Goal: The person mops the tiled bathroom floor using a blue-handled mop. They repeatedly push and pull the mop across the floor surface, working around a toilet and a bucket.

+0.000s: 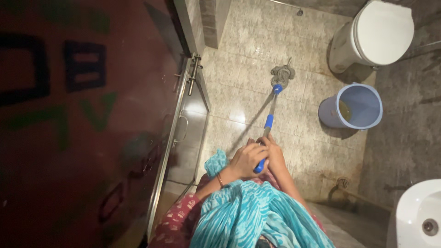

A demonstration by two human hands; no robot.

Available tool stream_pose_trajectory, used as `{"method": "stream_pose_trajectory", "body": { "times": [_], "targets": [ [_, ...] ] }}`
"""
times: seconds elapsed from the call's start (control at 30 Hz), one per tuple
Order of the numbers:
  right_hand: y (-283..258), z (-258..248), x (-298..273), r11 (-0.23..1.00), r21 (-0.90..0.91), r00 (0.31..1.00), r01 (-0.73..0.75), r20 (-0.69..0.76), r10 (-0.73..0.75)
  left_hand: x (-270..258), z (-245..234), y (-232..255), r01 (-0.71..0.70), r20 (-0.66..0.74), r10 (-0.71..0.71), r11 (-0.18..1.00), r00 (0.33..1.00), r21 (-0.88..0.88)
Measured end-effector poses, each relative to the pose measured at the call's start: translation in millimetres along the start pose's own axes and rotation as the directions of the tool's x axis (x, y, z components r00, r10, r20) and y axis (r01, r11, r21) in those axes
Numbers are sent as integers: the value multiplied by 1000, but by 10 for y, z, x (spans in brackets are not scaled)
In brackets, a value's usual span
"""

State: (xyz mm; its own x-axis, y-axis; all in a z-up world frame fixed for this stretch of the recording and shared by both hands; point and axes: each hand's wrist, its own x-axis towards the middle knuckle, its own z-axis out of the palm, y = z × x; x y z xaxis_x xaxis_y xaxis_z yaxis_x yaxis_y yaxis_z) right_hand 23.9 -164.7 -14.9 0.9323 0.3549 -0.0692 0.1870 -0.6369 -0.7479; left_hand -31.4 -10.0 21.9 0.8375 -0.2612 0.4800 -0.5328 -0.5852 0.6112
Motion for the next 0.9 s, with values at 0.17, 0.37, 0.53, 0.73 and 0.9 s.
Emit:
{"method": "stream_pose_trajectory", "body": {
  "times": [0.17,0.37,0.53,0.73,0.9],
  "targets": [
    [152,21,197,1000,-14,998,-4,-63,3,126,128,-174,25,0,-25,999,1000,-26],
    [517,-100,528,1000,-18,995,5,-95,-7,473,354,-394,23,28,-21,998,999,-55],
    [920,-285,1057,995,-96,994,5,-107,-15,894,754,-775,35,63,-29,995,998,-91],
    [1639,-496,1900,989,-147,995,23,-96,-37,1563,1102,-1264,149,212,-138,988,968,-36],
    [1989,-712,2305,978,-192,987,76,-125,-101,1989,1340,-1483,149,265,-144,989,953,-2]
  ]
}}
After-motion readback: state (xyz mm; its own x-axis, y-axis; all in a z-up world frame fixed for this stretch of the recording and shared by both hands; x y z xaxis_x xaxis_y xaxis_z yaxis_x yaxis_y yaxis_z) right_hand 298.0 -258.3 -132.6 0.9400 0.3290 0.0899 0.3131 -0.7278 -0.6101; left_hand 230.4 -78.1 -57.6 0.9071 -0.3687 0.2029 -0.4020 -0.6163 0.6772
